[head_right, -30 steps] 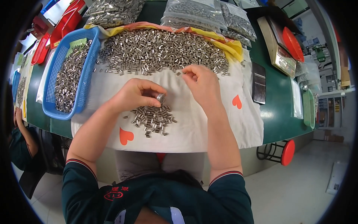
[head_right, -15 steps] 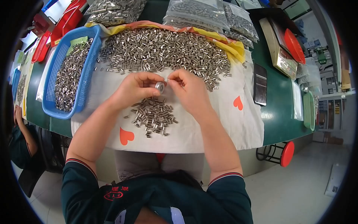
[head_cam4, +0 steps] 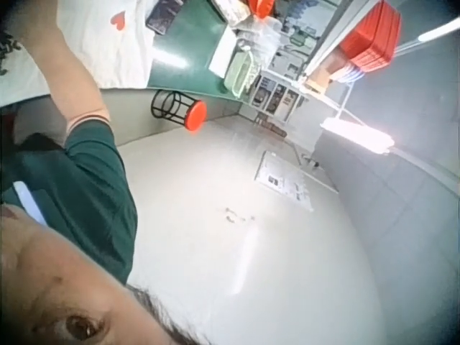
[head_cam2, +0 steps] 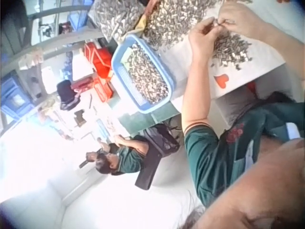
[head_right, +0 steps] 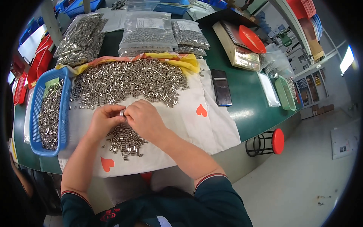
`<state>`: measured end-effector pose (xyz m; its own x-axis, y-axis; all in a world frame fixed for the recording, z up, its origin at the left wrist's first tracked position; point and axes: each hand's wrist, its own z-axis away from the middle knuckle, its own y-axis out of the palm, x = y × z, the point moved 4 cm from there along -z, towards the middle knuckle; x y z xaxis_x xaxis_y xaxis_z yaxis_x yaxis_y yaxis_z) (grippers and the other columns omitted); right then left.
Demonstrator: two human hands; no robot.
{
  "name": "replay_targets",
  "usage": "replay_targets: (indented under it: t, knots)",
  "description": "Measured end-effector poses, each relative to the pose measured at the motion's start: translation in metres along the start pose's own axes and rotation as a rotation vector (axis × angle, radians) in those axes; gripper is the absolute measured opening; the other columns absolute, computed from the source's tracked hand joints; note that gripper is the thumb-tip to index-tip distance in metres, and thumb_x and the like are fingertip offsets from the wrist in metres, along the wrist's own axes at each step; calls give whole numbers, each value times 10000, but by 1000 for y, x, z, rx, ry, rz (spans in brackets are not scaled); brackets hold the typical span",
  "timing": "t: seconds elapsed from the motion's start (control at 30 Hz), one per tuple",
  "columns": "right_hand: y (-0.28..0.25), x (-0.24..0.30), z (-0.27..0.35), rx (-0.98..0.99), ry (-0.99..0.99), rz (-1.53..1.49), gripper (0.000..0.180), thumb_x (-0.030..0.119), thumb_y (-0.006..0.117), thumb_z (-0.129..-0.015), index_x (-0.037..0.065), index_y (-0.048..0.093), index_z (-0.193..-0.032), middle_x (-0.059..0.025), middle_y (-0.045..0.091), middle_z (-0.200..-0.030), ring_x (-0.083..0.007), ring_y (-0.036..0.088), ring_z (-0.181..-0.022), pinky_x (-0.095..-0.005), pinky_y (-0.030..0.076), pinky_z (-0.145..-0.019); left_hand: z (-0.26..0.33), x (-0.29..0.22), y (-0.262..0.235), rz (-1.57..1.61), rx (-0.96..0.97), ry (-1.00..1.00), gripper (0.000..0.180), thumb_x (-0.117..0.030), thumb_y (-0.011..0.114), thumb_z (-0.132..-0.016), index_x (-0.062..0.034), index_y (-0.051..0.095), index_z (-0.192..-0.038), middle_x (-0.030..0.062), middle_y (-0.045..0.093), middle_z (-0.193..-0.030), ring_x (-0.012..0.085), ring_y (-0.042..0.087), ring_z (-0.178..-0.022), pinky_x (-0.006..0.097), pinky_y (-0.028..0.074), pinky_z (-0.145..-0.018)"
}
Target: Inspecting and sorting small metal hardware components into a small container at a workbench.
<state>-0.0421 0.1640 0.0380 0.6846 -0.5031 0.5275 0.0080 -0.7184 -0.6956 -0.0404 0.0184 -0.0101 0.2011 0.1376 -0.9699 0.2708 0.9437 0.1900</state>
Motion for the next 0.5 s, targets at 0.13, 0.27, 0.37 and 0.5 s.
replay_targets:
  t: [0.13, 0.27, 0.37, 0.5]
  knots:
    - [-6, 2, 1, -66, 0, -19, 99, 55, 630, -672, 45, 552, -732, -81, 565, -680, -249, 548, -669, -326, 442, -588, -1, 4, -5, 33, 16, 32, 313, 40, 645, -734, 41, 567, -1038, 59, 616, -893, 104, 585, -794, 218, 486, -709]
    - [-2, -14, 1, 167, 251, -357, 133, 78, 666, -690, 35, 575, -776, -50, 586, -671, -143, 561, -646, -266, 444, -579, 3, 0, -2, 1, 34, -62, 320, 38, 649, -732, 38, 569, -1041, 67, 616, -909, 107, 582, -802, 226, 487, -716]
    - [1, -21, -2, 324, 438, -459, 145, 73, 680, -689, 40, 593, -801, -23, 591, -681, -86, 543, -644, -233, 438, -585, 8, 1, -2, -92, 127, -16, 325, 20, 666, -725, 40, 576, -1036, 59, 618, -907, 91, 575, -800, 218, 482, -704]
    - [-13, -40, -4, 268, 520, -479, 129, 64, 658, -721, 29, 600, -830, -7, 592, -738, -66, 530, -660, -209, 435, -611, 7, -14, 8, -245, 167, -44, 306, -46, 712, -698, -21, 625, -990, 0, 602, -814, 53, 531, -715, 195, 453, -655]
